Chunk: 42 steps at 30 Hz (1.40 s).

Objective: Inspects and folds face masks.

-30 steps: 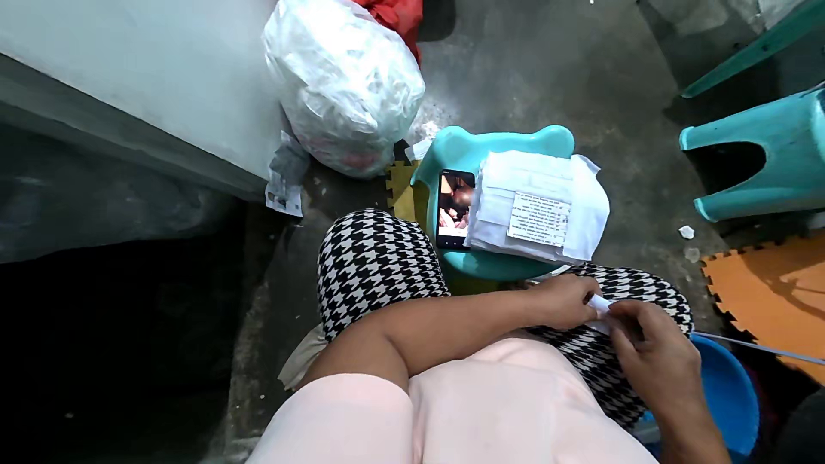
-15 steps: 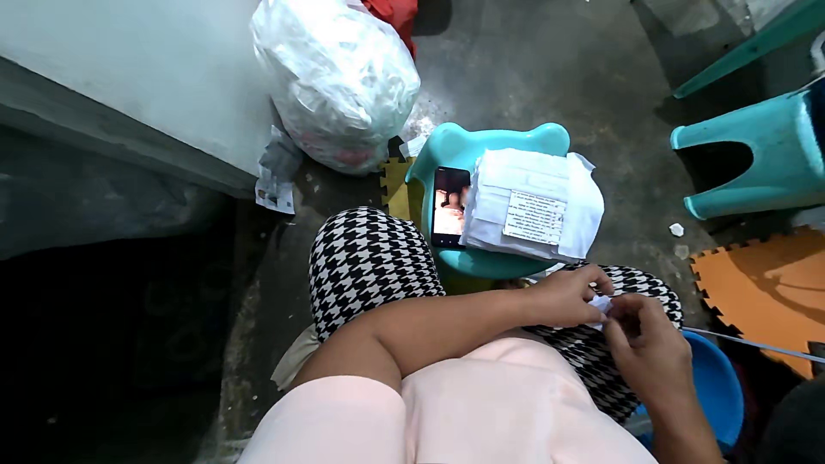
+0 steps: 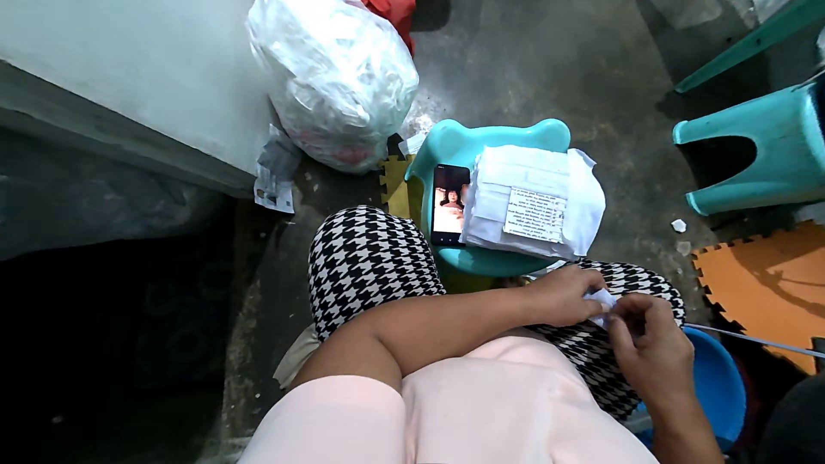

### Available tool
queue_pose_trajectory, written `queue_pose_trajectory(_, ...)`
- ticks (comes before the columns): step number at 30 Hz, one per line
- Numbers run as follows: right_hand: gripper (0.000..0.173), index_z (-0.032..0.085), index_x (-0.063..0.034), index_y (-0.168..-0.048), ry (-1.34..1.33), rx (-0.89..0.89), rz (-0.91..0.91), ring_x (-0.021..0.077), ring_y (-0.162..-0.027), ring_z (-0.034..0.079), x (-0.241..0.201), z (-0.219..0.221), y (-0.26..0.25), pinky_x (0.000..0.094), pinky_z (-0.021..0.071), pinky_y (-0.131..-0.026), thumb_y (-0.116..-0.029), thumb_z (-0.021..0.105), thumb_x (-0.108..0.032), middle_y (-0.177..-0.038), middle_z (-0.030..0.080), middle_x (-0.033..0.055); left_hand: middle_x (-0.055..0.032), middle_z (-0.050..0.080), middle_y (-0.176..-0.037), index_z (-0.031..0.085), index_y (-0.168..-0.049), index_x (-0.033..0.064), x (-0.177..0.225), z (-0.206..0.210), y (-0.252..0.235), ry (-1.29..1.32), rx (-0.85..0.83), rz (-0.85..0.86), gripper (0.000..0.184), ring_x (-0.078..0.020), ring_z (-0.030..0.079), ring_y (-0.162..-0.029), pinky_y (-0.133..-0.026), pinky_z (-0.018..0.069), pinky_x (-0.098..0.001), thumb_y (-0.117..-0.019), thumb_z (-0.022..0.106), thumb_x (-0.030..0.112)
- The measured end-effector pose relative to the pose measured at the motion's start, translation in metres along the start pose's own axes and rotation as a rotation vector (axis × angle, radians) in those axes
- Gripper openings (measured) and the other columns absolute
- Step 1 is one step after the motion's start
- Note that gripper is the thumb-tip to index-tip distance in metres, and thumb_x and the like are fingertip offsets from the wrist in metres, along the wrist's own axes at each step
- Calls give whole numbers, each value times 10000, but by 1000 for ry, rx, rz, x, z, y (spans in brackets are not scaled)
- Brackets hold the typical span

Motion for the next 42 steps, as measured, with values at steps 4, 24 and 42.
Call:
queue_pose_trajectory(4, 251, 598, 80, -1036, -20, 16, -9, 227, -706, 627, 0, 0, 1, 351, 544, -632, -909, 533, -127, -845, 643, 179, -252, 638, -1117, 635, -1130, -101, -4, 0, -1, 59, 1, -31, 381, -315, 623, -1044, -926, 486, -449, -1099, 451, 231)
queue_pose_trajectory(24, 230, 583, 68, -1007, -27, 42, -101, 200, -742, 612, -1, -2, 5, 290, 528, -666, -920, 501, -128, -860, 627, 181, -215, 643, -1006, 627, -1145, -86, -15, 1, -2, 153, -1, -173, 308, -260, 627, -878, -803, 511, -420, -1072, 414, 125)
queue_pose_trajectory(42, 182, 535, 58, -1040, -137, 154, -148, 123, -867, 604, 6, -7, 16, 184, 503, -793, -966, 520, -107, -937, 607, 183, -187, 681, -1111, 664, -1177, -44, 18, -2, 5, 114, 125, 198, 236, -225, 648, -911, -835, 525, -376, -989, 578, 70)
Point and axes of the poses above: each hand's wrist, its own y-axis away from the middle knuckle, its own z-axis out of the palm, x = y × z, the point moved 8 cm from there along -y, towards the middle knuckle
